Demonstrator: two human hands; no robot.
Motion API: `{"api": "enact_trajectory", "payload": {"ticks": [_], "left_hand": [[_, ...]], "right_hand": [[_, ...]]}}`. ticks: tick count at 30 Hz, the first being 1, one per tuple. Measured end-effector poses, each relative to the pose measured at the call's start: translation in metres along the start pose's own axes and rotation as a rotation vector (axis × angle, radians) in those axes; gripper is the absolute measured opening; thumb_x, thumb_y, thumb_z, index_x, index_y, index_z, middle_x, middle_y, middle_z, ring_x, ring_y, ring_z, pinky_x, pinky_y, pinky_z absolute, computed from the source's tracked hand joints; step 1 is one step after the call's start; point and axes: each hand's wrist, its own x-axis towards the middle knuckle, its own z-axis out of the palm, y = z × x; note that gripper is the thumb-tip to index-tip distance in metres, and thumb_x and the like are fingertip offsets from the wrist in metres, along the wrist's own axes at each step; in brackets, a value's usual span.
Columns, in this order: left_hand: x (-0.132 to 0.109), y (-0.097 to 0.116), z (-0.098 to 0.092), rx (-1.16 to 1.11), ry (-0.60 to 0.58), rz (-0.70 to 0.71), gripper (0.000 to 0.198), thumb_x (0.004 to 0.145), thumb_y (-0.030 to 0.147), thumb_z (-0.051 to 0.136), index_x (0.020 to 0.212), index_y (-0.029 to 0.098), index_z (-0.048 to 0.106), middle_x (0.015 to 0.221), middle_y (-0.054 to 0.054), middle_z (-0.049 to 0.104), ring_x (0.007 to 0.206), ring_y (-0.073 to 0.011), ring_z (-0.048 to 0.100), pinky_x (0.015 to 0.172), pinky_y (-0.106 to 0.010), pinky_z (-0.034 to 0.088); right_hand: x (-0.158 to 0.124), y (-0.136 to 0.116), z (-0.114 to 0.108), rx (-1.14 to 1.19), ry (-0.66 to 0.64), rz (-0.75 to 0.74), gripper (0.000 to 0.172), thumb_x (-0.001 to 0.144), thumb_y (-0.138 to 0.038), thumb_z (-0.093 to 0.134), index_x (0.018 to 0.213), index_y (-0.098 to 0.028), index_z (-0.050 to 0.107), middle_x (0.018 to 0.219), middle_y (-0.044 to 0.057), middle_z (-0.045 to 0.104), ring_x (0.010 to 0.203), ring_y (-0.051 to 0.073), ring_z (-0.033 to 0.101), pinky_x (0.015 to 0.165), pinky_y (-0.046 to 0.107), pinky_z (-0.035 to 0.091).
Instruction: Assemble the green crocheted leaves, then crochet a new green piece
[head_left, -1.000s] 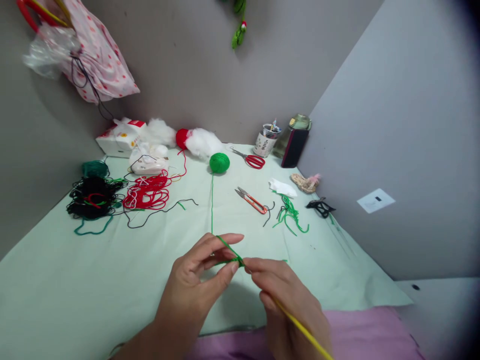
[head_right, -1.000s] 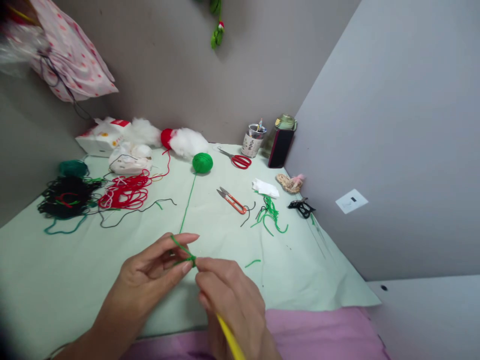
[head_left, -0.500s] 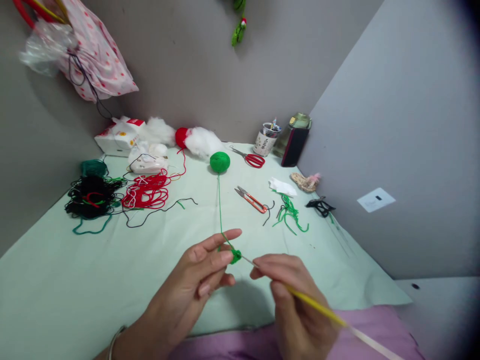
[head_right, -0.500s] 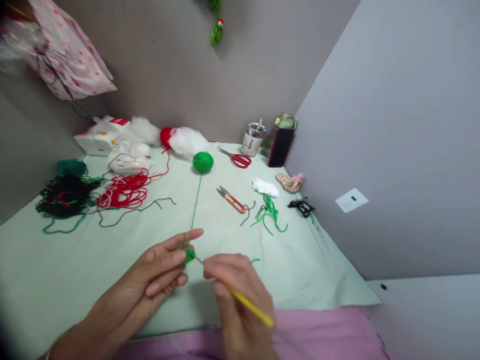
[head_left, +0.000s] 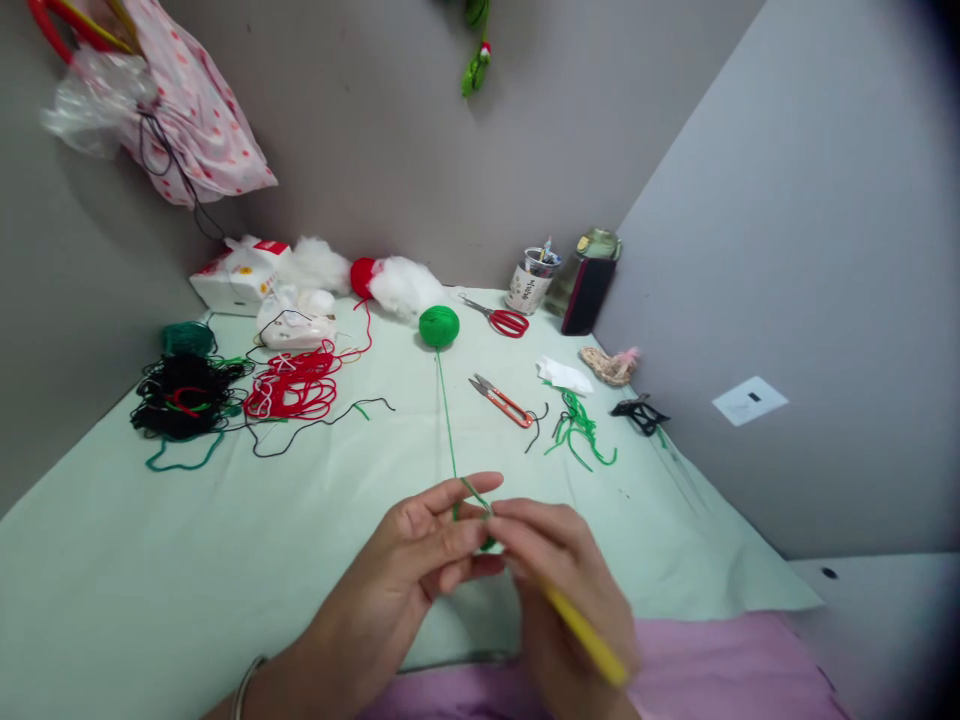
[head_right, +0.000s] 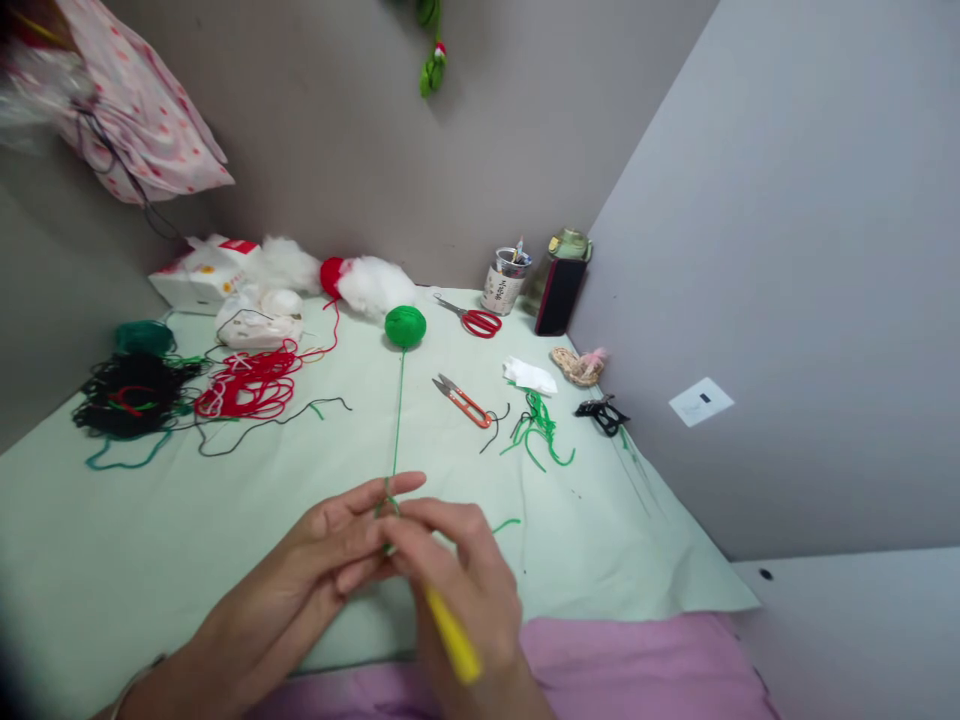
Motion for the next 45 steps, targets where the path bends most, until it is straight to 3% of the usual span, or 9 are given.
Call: {"api": "enact_trajectory", "payload": {"ticks": [2, 5, 9, 15, 20, 28, 34, 38, 45], "left_hand": [[0.0, 0.001, -0.003, -0.036, 0.037, -0.005, 0.028, 0.076, 0.029, 0.087, 0.102, 0.023, 0.081, 0.08, 0.004, 0.06, 0.065, -0.005, 0.051, 0.082, -0.024, 0.053], [-0.001, 0.0, -0.005, 0.08, 0.039, 0.091, 0.026, 0.076, 0.029, 0.087, 0.101, 0.026, 0.082, 0.087, 0.001, 0.065, 0.082, -0.0103, 0.059, 0.084, -0.023, 0.05], [-0.004, -0.003, -0.003, 0.215, -0.001, 0.164, 0.031, 0.077, 0.028, 0.086, 0.108, 0.031, 0.08, 0.088, 0.001, 0.067, 0.089, -0.0128, 0.062, 0.086, -0.024, 0.049], [-0.006, -0.002, -0.003, 0.19, -0.028, 0.17, 0.038, 0.08, 0.026, 0.084, 0.116, 0.033, 0.077, 0.089, 0.002, 0.063, 0.092, -0.0154, 0.066, 0.093, -0.03, 0.051], [-0.008, 0.001, -0.005, 0.239, 0.0, 0.176, 0.034, 0.081, 0.029, 0.083, 0.115, 0.032, 0.078, 0.089, 0.001, 0.063, 0.089, -0.0129, 0.061, 0.082, -0.022, 0.051], [-0.006, -0.002, -0.011, 0.301, 0.007, 0.209, 0.031, 0.082, 0.026, 0.08, 0.112, 0.034, 0.079, 0.087, 0.001, 0.064, 0.088, -0.0137, 0.062, 0.084, -0.024, 0.051], [-0.003, -0.008, -0.011, 0.484, 0.099, 0.334, 0.034, 0.082, 0.021, 0.077, 0.111, 0.036, 0.079, 0.083, 0.002, 0.066, 0.087, -0.0148, 0.059, 0.089, -0.027, 0.047], [-0.006, -0.006, -0.007, 0.406, 0.114, 0.308, 0.036, 0.078, 0.024, 0.08, 0.113, 0.035, 0.078, 0.083, 0.002, 0.065, 0.082, -0.0151, 0.058, 0.081, -0.028, 0.048], [-0.01, 0.003, -0.004, 0.258, -0.008, 0.143, 0.038, 0.08, 0.032, 0.082, 0.118, 0.033, 0.076, 0.082, 0.003, 0.061, 0.069, -0.0096, 0.048, 0.067, -0.022, 0.044]], "right_hand": [[0.006, -0.001, -0.003, 0.186, 0.08, 0.097, 0.03, 0.1, -0.011, 0.052, 0.113, -0.027, 0.073, 0.093, 0.004, 0.071, 0.084, 0.018, 0.067, 0.072, 0.032, 0.057], [0.012, -0.002, -0.003, 0.413, 0.073, 0.193, 0.024, 0.103, -0.018, 0.052, 0.105, -0.027, 0.074, 0.087, 0.002, 0.068, 0.081, 0.016, 0.064, 0.071, 0.03, 0.055], [0.014, -0.003, 0.002, 0.413, 0.013, 0.209, 0.022, 0.101, -0.019, 0.058, 0.105, -0.028, 0.077, 0.099, 0.003, 0.074, 0.097, 0.016, 0.067, 0.08, 0.027, 0.057], [0.012, 0.001, 0.001, 0.587, 0.039, 0.336, 0.02, 0.103, -0.025, 0.055, 0.103, -0.026, 0.076, 0.096, 0.002, 0.074, 0.083, 0.013, 0.067, 0.076, 0.024, 0.057], [0.012, 0.003, -0.005, 0.718, 0.005, 0.387, 0.024, 0.105, -0.029, 0.05, 0.102, -0.023, 0.073, 0.096, 0.003, 0.076, 0.081, 0.012, 0.071, 0.078, 0.025, 0.059], [0.011, -0.005, -0.009, 0.464, -0.023, 0.239, 0.025, 0.107, -0.022, 0.044, 0.109, -0.023, 0.069, 0.102, 0.003, 0.075, 0.086, 0.013, 0.071, 0.081, 0.027, 0.058], [0.005, -0.007, -0.015, 0.203, -0.093, -0.035, 0.032, 0.101, -0.009, 0.045, 0.124, -0.022, 0.063, 0.11, 0.008, 0.074, 0.099, 0.019, 0.071, 0.082, 0.033, 0.06], [0.0, -0.005, -0.015, 0.06, -0.131, -0.142, 0.033, 0.099, -0.01, 0.051, 0.127, -0.023, 0.063, 0.116, 0.01, 0.075, 0.098, 0.022, 0.073, 0.077, 0.034, 0.062], [0.006, -0.007, -0.006, 0.531, 0.076, 0.247, 0.025, 0.106, -0.021, 0.044, 0.108, -0.024, 0.069, 0.101, 0.005, 0.077, 0.075, 0.015, 0.073, 0.075, 0.032, 0.062]]}}
